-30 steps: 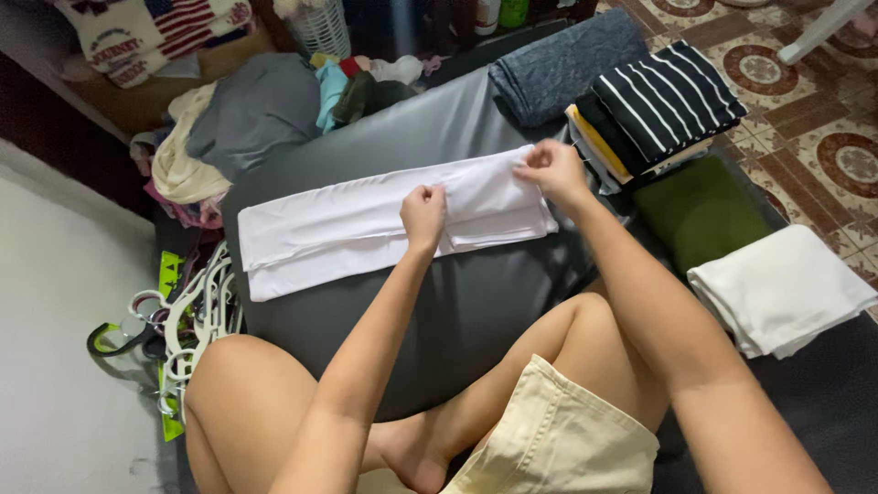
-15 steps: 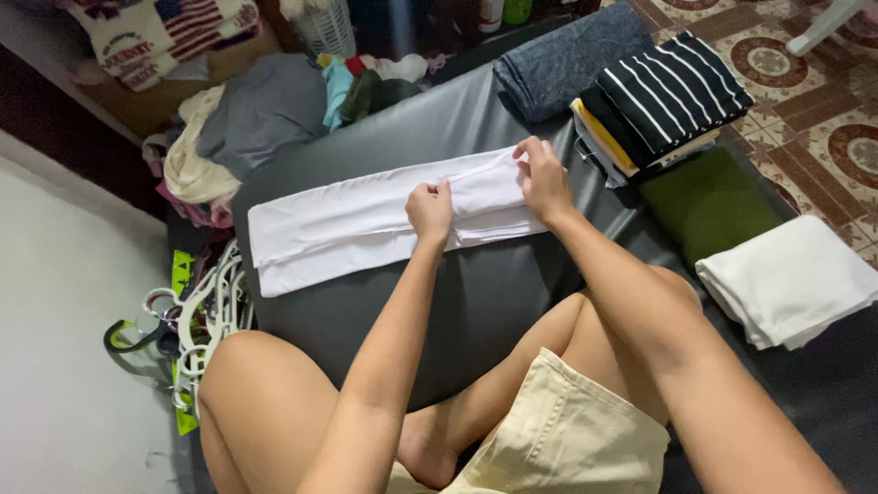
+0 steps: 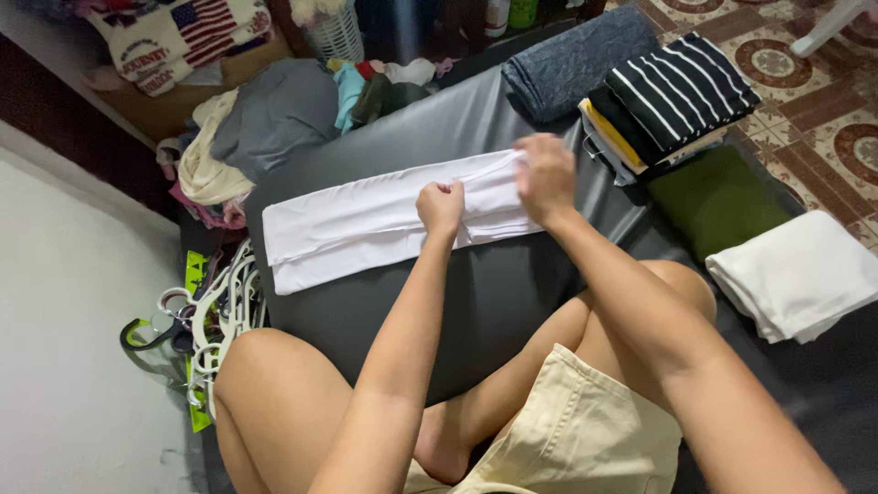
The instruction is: The person folds two white t-shirts by hand on a low dark surface. They smooth each shirt, fold the sides and bottom up, then fold the top down to create a compact rectangle. The folded shirts are placed to the side.
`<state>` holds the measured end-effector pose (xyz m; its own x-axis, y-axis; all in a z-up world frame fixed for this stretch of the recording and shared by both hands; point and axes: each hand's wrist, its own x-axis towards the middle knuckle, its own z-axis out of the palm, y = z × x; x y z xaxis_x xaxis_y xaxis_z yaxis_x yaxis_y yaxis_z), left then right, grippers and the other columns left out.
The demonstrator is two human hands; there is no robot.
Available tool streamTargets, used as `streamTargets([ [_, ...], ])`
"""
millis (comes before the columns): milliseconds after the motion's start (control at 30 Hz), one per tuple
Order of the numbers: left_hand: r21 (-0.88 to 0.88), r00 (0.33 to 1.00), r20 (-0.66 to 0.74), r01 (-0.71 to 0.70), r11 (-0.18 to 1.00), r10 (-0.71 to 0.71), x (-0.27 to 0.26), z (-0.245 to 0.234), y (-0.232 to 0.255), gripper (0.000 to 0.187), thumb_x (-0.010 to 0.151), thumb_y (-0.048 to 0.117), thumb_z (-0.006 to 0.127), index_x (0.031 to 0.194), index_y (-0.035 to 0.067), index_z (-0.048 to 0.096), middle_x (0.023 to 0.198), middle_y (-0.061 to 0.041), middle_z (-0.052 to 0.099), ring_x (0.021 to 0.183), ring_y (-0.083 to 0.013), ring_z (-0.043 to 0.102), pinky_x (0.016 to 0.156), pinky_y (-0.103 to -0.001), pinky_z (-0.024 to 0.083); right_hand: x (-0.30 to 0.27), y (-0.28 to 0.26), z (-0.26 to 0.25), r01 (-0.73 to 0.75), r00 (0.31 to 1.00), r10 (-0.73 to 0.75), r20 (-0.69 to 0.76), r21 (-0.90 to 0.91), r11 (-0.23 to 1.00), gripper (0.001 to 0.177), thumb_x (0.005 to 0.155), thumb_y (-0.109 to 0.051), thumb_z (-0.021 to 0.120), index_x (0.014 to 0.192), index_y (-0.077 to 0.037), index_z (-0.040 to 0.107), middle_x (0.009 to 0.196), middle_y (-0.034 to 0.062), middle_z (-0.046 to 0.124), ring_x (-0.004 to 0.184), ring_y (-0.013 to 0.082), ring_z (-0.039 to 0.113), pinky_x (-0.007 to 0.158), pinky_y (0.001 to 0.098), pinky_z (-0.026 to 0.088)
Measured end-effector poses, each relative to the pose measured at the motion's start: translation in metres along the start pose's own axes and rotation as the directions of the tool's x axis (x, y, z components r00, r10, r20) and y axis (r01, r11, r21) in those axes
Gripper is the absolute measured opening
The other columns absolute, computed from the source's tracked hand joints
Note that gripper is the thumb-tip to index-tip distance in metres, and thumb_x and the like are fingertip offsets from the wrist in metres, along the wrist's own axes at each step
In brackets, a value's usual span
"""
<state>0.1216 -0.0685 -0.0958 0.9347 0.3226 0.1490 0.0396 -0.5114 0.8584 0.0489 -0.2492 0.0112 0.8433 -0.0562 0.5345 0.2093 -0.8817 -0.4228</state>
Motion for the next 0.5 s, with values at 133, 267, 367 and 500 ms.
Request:
streamTargets([
  [133,0.007,1.0,0.007,-0.026,1.0,0.026,0.003,0.003,-0.002,0.038,0.078,0.038,0.079,0.072,0.001,0.073,0.075,-0.02,0.073,0.077,-0.0385,0.073,0.078,-0.046,0.057,-0.011,-0.014,0.035,0.17,0.948,-0.238,0.212,0.296,0.94,0.04,0.103,-0.017,0.053,0.14,-0.003,0.055,0.143,0.0193,0.058,0.135,0.0365,0.055,0.117,0.0478,0.041],
  [267,-0.026,1.0,0.022,-0.016,1.0,0.016,0.004,0.004,-0.006,0.04,0.08,0.04,0.079,0.072,0.001,0.073,0.075,-0.021,0.073,0.077,-0.0381,0.074,0.078,-0.046,0.057,-0.022,-0.006,0.061,0.19,0.882,-0.238,0.408,0.155,0.97,0.06,0.105,-0.03,0.044,0.155,0.001,0.034,0.161,0.0243,0.034,0.151,0.0401,0.028,0.119,0.0552,0.02],
  [367,-0.022,0.999,0.04,0.0,1.0,0.001,0.003,0.003,-0.006,0.036,0.079,0.037,0.078,0.071,0.002,0.074,0.076,-0.02,0.075,0.077,-0.0364,0.075,0.08,-0.045,0.058,-0.018,0.011,0.06,0.133,0.889,-0.089,0.449,-0.067,0.989,0.069,0.105,-0.041,0.038,0.16,-0.001,0.025,0.168,0.0215,0.022,0.156,0.0369,0.018,0.125,0.0532,0.012],
  [500,-0.034,0.999,0.044,-0.008,0.999,0.01,0.001,-0.015,0.007,0.036,0.077,0.036,0.079,0.077,0.001,0.074,0.077,-0.02,0.075,0.078,-0.0365,0.074,0.078,-0.045,0.057,-0.004,0.02,0.043,-0.014,0.87,0.128,0.475,-0.236,0.972,0.08,0.101,-0.053,0.035,0.159,-0.004,0.011,0.168,0.0184,0.005,0.154,0.0329,0.004,0.119,0.0568,0.0],
])
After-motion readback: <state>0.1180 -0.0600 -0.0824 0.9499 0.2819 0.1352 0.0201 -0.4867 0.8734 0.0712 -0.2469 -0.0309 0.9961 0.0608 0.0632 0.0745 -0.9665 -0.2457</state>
